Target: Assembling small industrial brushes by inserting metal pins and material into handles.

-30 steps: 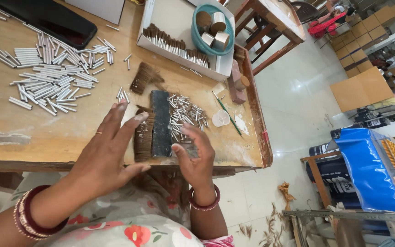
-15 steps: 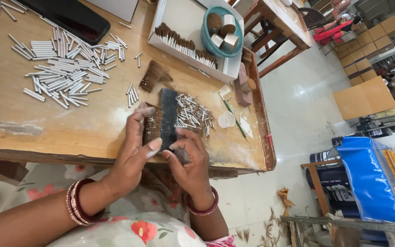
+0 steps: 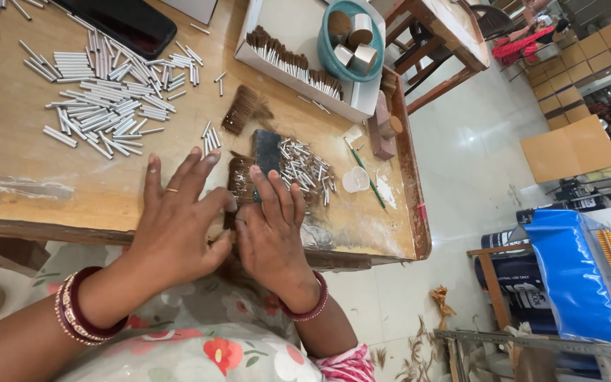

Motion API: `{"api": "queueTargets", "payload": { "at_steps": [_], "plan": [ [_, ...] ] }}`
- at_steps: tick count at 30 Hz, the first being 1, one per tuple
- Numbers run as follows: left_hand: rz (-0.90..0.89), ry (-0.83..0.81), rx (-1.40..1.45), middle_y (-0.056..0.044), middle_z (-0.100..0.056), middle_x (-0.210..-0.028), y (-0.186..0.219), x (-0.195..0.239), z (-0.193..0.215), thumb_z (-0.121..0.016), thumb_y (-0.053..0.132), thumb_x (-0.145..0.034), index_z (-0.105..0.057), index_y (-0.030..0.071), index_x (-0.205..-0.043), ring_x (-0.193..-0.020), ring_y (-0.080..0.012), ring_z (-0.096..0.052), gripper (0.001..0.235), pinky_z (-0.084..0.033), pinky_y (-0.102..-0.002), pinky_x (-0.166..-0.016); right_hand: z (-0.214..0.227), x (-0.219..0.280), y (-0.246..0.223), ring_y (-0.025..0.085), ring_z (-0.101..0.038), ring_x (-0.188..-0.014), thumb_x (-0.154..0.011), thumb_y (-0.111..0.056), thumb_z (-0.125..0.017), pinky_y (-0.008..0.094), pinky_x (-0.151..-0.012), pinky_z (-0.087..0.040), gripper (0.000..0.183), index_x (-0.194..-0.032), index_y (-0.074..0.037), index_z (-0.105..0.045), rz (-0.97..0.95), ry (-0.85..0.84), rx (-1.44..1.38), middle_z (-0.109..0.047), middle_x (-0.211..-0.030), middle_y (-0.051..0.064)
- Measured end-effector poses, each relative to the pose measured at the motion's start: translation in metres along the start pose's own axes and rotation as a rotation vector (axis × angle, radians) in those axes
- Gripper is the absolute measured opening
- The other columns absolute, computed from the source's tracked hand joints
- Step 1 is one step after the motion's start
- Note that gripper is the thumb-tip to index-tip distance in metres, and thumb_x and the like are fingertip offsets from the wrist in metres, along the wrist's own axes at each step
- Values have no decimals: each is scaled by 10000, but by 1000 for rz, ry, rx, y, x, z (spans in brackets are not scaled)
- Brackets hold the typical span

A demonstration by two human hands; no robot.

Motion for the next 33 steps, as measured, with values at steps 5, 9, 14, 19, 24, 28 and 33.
{"api": "queueTargets", "payload": {
  "at_steps": [5, 9, 14, 19, 24, 28, 33],
  "plan": [
    [-8, -6, 1, -217, -429, -1518, 0, -4, -5, -769, 304, -641, -734, 161, -882, -1483, -386, -273, 283, -46, -716, -1153, -10, 9, 2, 355, -319, -1528, -991, -162, -598, 544, -1282, -143, 139, -1093, -71, -623, -53, 41, -48, -357, -1623, 184],
    [11, -11, -1, -182, -487, -1486, 2, -5, -5, -754, 288, -688, -757, 161, -827, -1488, -355, -299, 189, -79, -707, -1168, -8, 9, 3, 352, -334, -1506, -986, -171, -598, 556, -1270, -134, 115, -1064, -91, -619, -51, 98, -9, -403, -1592, 171],
    [8, -18, -12, -161, -507, -1472, 3, -5, -5, -747, 255, -705, -758, 158, -827, -1484, -337, -318, 156, -96, -690, -1173, 5, 21, 13, 356, -372, -1503, -1008, -152, -576, 573, -1288, -139, 85, -1040, -81, -610, -90, 240, -75, -459, -1527, 160],
    [-144, 289, 178, -240, -597, -1347, 28, 3, 30, -707, 304, -740, -678, 85, -943, -1332, -418, -490, 300, -348, -581, -1097, 28, 44, 12, 341, -404, -1498, -1051, -166, -581, 558, -1312, -173, 110, -1065, -64, -621, -80, 416, -57, -506, -1477, 141],
    [-12, -56, 582, -167, -625, -701, 43, 6, 5, -612, 238, -957, -630, 68, -841, -675, -422, -621, 206, -461, -470, -553, 25, 58, 5, 304, -375, -1489, -1049, -189, -579, 548, -1298, -147, 116, -995, -115, -650, -18, 476, 163, -505, -1473, 103],
    [-88, 19, 564, -177, -598, -690, 48, 7, 2, -598, 185, -958, -592, 50, -829, -649, -436, -606, 187, -457, -472, -528, 41, 52, 2, 312, -337, -1518, -1066, -253, -617, 531, -1322, -161, 158, -1010, -123, -687, -26, 512, 112, -488, -1536, 118],
    [-205, 79, 588, -162, -585, -696, 52, 11, 3, -606, 125, -936, -572, 41, -842, -641, -400, -616, 131, -473, -456, -542, 44, 48, 7, 340, -285, -1554, -1048, -207, -605, 505, -1317, -117, 170, -1001, -168, -763, -56, 443, -85, -476, -1553, 157]
  ]
}}
Point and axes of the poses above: each hand's wrist, its own x-axis away from the middle knuckle, its own z-axis out of the back of the hand, y = z × x, the point moved 6 cm from there along -x, towards the middle knuckle
